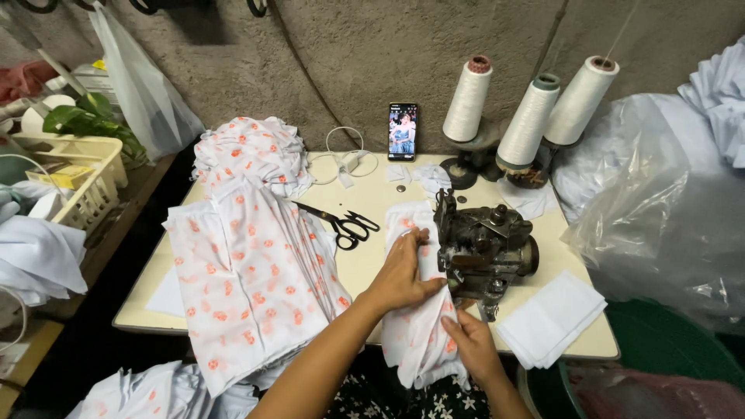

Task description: Stacking and organizing pieces of patterned fabric on a workbench

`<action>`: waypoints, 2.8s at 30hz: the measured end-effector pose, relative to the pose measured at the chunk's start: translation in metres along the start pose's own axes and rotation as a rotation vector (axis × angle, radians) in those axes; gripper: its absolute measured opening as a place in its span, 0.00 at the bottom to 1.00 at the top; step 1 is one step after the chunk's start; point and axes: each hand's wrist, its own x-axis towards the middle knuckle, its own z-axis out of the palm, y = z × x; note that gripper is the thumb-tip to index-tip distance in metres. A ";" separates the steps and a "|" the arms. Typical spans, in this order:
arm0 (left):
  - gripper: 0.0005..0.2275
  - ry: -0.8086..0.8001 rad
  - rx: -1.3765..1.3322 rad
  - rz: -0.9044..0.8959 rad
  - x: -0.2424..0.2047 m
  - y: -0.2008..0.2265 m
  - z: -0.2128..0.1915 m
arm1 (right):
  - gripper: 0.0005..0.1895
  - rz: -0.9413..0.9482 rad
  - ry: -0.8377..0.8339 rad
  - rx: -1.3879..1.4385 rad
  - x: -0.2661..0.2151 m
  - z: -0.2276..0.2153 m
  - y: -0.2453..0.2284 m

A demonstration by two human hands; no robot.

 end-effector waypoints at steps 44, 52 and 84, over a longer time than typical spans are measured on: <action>0.06 0.689 -0.173 0.076 -0.171 0.085 0.035 | 0.07 -0.024 0.560 -0.279 -0.118 -0.017 -0.033; 0.04 0.384 -0.256 0.230 -0.165 0.114 0.055 | 0.08 -0.139 0.312 -0.111 -0.131 0.004 -0.063; 0.27 -0.414 -1.688 -0.532 -0.128 -0.014 0.148 | 0.11 -0.147 0.153 -0.110 -0.107 -0.042 -0.076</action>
